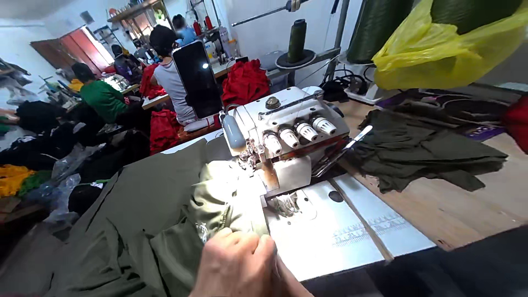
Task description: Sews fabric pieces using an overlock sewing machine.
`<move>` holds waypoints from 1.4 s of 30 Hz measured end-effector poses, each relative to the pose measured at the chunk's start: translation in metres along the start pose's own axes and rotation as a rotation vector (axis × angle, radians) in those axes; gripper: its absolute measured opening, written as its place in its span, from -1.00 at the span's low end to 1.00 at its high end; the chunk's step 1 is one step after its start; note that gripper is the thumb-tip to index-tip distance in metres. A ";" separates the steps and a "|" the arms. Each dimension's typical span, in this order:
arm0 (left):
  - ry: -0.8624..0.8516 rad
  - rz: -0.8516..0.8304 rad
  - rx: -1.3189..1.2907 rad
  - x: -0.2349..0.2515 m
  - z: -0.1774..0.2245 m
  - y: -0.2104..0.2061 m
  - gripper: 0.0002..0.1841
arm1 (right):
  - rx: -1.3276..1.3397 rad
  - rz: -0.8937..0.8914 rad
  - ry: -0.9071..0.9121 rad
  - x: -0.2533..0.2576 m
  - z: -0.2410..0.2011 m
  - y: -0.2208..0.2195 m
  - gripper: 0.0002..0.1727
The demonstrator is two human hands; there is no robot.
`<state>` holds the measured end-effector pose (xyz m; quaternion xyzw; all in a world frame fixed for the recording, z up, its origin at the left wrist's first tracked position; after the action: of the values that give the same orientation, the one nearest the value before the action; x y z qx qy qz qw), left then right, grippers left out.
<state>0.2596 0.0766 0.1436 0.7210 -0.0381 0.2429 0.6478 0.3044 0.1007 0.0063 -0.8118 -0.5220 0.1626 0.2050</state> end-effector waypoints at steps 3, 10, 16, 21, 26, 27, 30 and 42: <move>0.153 0.025 -0.027 -0.015 -0.004 -0.018 -0.74 | -0.274 -0.040 -0.004 -0.001 0.014 0.012 -0.70; 0.471 0.057 -0.211 -0.041 -0.025 -0.042 -0.75 | -0.299 0.194 0.058 0.016 -0.024 0.063 -0.81; 0.407 0.047 -0.232 -0.039 -0.017 -0.052 -0.79 | -0.108 0.017 -0.126 0.033 -0.018 0.045 -0.84; 0.409 0.090 -0.180 -0.038 -0.020 -0.042 -0.82 | -0.124 0.057 -0.130 0.030 -0.019 0.060 -0.86; 0.338 0.090 -0.087 -0.026 -0.011 -0.037 -0.84 | -0.356 0.117 -0.113 0.019 -0.026 0.057 -0.81; 0.319 0.085 -0.064 -0.026 -0.008 -0.039 -0.85 | -0.383 0.112 -0.108 0.014 -0.025 0.057 -0.79; 0.265 0.097 0.002 -0.029 -0.001 -0.045 -0.83 | -0.470 0.108 -0.075 0.001 -0.023 0.058 -0.75; 0.292 0.271 -0.017 -0.017 -0.030 -0.034 -0.72 | -0.452 0.331 0.108 -0.010 -0.026 0.068 -0.91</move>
<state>0.2480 0.1066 0.1074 0.6609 -0.0425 0.4298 0.6137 0.3661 0.0616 -0.0051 -0.9186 -0.3936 0.0300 0.0170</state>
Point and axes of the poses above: each hand's wrist, its own x-axis towards the middle knuckle, its own y-axis out of the back of the hand, z = x × y, the point moved 10 cm from there along x, towards the middle knuckle, and after that the axes turned 1 degree about z, right-handed, at the moved point
